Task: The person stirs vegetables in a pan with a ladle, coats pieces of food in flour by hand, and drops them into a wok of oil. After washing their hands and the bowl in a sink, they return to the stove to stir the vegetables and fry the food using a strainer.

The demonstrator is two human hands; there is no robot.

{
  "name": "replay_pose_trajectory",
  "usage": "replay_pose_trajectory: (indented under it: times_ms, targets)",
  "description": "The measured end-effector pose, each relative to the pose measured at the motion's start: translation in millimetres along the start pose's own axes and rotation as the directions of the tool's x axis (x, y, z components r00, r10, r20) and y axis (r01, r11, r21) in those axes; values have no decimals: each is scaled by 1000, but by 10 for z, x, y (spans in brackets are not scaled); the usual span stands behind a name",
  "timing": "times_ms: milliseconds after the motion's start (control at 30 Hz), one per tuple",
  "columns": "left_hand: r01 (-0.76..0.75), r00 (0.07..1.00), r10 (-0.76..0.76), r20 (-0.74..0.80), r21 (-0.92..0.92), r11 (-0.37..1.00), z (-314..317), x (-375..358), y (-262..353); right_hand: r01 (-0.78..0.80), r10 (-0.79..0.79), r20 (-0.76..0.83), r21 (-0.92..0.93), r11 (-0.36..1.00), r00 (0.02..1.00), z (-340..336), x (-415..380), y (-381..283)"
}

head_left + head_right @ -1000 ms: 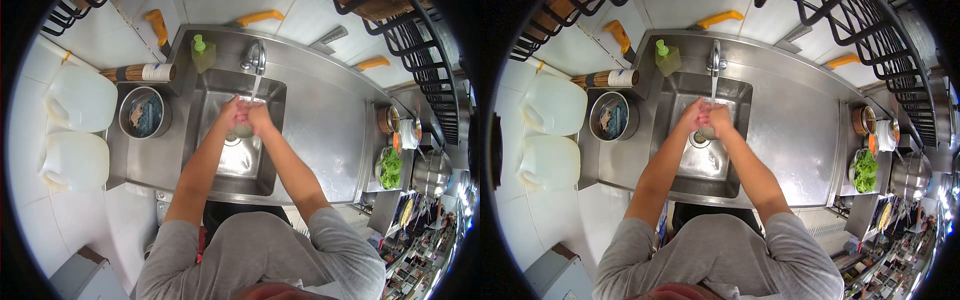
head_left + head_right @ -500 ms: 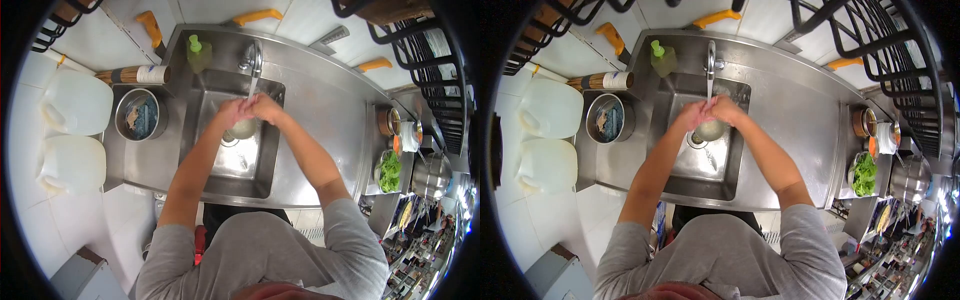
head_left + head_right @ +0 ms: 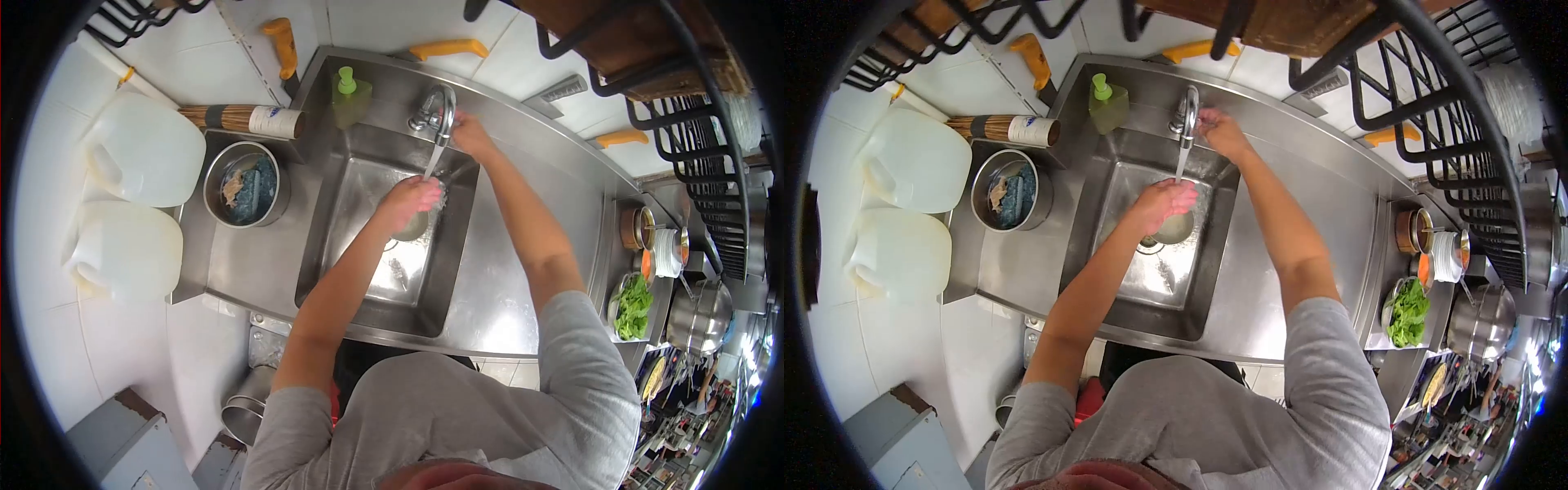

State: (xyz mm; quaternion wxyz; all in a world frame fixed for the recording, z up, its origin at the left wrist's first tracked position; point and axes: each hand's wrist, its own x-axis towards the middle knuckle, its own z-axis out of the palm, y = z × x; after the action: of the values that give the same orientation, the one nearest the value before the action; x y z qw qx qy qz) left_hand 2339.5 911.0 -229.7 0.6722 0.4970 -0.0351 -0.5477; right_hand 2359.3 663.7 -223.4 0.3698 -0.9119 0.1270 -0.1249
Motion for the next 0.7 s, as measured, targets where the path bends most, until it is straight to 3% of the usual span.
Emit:
replay_pose_trajectory:
  times_ms: [33,67,100,167,200,233,267,300,333,367,400,433,467,500,533,567,633,700]
  targets:
    - [-22,1000,22,5,-5,1000,-1,-53,6,-111,109,35,53,992,993,113,35,-39]
    - [-28,1000,28,-14,5,1000,-7,-141,13,-304,293,79,236,923,953,181,63,-77]
    - [-30,999,31,-33,18,999,-31,-257,15,-472,466,120,403,784,876,262,97,-77]
    - [-25,998,26,-64,11,1000,-138,-431,-12,-747,627,460,582,322,629,312,212,17]
    - [-15,997,15,-72,-8,1000,-249,-471,-84,-814,612,630,580,40,479,321,186,43]
    - [0,997,-2,-73,-23,1000,-358,-513,-149,-767,572,654,638,-63,496,408,81,55]
    - [8,997,-11,-75,-34,999,-416,-569,-167,-647,623,548,758,-86,558,499,-120,-119]
    - [23,998,-25,-58,-37,999,-454,-582,-170,-596,590,482,803,-1,648,598,-340,-328]
    - [45,998,-49,-32,-129,991,-486,-542,-204,-484,475,261,757,439,840,619,-757,-627]
    - [94,996,-92,18,-207,974,-564,-434,-273,-423,354,233,461,780,906,633,-1107,-923]
    - [196,945,-70,319,-381,904,-831,-117,-474,-210,223,200,-86,974,954,638,-1450,-1207]
    - [198,928,-7,374,-474,858,-372,-313,-316,-2,91,163,-478,878,982,635,-1798,-1481]
    - [376,828,-94,553,-423,825,-112,-408,-164,193,-358,-386,-404,894,850,457,-2224,-1588]
    - [346,856,-174,487,-291,892,397,-664,-77,102,-237,-323,-384,918,916,187,-2475,-1533]
    - [410,799,-235,553,-216,886,640,-640,-236,6,-104,-264,-347,938,959,-84,-2726,-1452]
    - [440,775,-287,562,-154,885,973,-660,-360,-209,117,-294,-305,929,949,-339,-2956,-1384]
    - [471,718,-389,578,8,882,1586,-765,-590,-539,485,-293,-144,830,824,-679,-3351,-1356]
    - [479,688,-458,563,121,869,2108,-907,-891,-664,602,-392,-32,747,696,-949,-3876,-1230]
